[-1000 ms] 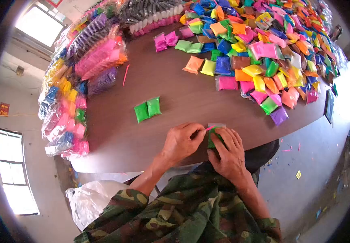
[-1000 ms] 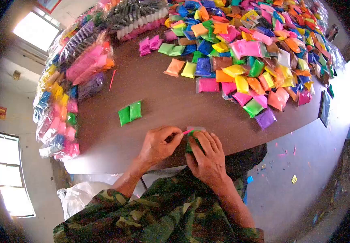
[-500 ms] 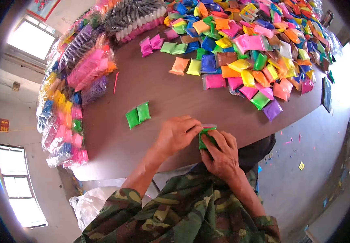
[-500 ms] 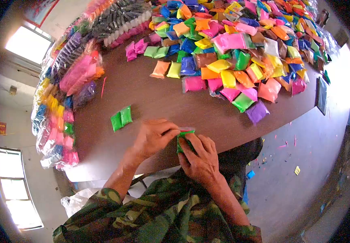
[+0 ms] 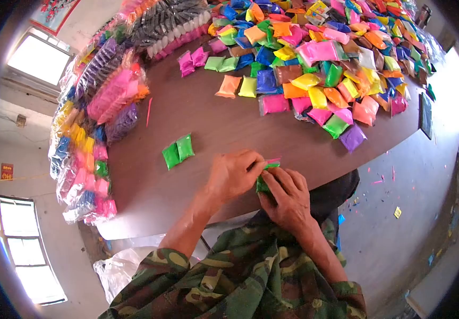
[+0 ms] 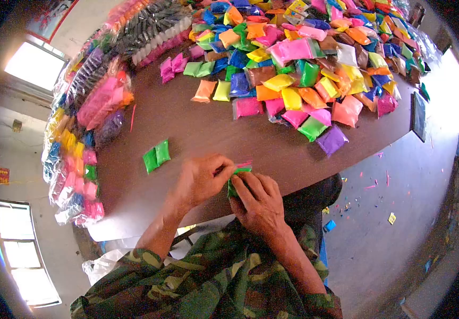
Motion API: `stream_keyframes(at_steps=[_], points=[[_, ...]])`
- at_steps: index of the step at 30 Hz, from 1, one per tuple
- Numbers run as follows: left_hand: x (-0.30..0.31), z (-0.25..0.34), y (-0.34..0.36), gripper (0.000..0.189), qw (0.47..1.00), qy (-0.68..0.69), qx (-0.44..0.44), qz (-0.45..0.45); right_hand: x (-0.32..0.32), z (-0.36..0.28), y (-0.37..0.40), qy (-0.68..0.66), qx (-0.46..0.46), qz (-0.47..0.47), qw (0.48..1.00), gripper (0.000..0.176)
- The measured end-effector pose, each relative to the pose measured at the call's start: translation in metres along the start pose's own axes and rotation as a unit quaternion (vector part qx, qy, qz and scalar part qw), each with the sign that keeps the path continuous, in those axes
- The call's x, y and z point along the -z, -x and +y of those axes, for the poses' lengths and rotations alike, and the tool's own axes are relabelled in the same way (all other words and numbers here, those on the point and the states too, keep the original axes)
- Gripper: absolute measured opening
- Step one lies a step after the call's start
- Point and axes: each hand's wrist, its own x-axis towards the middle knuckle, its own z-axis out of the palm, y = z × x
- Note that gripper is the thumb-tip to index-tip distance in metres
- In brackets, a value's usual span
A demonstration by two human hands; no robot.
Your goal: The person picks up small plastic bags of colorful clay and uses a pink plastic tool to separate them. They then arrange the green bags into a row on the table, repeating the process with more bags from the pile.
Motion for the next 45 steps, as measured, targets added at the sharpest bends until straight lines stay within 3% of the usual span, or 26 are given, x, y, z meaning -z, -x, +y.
stream_keyframes(at_steps=[6, 12, 18, 21, 24, 27, 30, 34, 38, 41, 45], points=[[0.002, -0.024, 0.026, 0.01, 0.991, -0.001, 0.086, 0.099, -0.006, 0.005, 0.006, 0.017, 0.014, 0.002, 1.0, 0.05], [-0.008, -0.006, 0.054, 0.011, 0.995, 0.05, 0.067, 0.062, -0.012, -0.001, 0.005, 0.019, -0.018, 0.037, 0.999, 0.048], [-0.006, -0.015, 0.045, 0.008, 0.987, 0.04, 0.095, 0.121, 0.004, -0.009, 0.003, 0.061, 0.005, 0.009, 0.998, 0.038], [0.003, 0.001, 0.053, 0.01, 0.987, 0.075, 0.101, 0.098, 0.002, -0.008, 0.007, 0.079, 0.002, 0.001, 0.997, 0.044], [-0.008, 0.002, 0.066, 0.012, 0.991, 0.064, 0.083, 0.085, -0.005, -0.007, 0.008, 0.074, -0.014, 0.011, 0.997, 0.041], [-0.011, -0.017, 0.065, 0.012, 0.983, -0.05, 0.066, 0.164, -0.003, -0.009, 0.007, 0.072, -0.025, 0.007, 0.997, 0.042], [0.0, -0.013, 0.067, 0.013, 0.981, 0.023, 0.138, 0.135, -0.001, -0.01, 0.005, 0.07, -0.027, 0.005, 0.997, 0.046], [-0.016, -0.004, 0.082, 0.012, 0.993, 0.054, 0.026, 0.104, 0.0, -0.016, 0.002, 0.073, -0.041, 0.006, 0.996, 0.048], [-0.014, -0.015, 0.084, 0.01, 0.982, -0.082, 0.076, 0.155, 0.004, -0.018, 0.0, 0.075, -0.048, -0.001, 0.996, 0.049], [-0.006, -0.018, 0.079, 0.01, 0.981, -0.007, 0.112, 0.16, 0.002, -0.016, -0.003, 0.091, -0.045, -0.002, 0.995, 0.047], [-0.016, 0.0, 0.087, 0.011, 0.989, 0.035, 0.061, 0.131, 0.001, -0.012, -0.002, 0.079, -0.047, -0.007, 0.996, 0.042]])
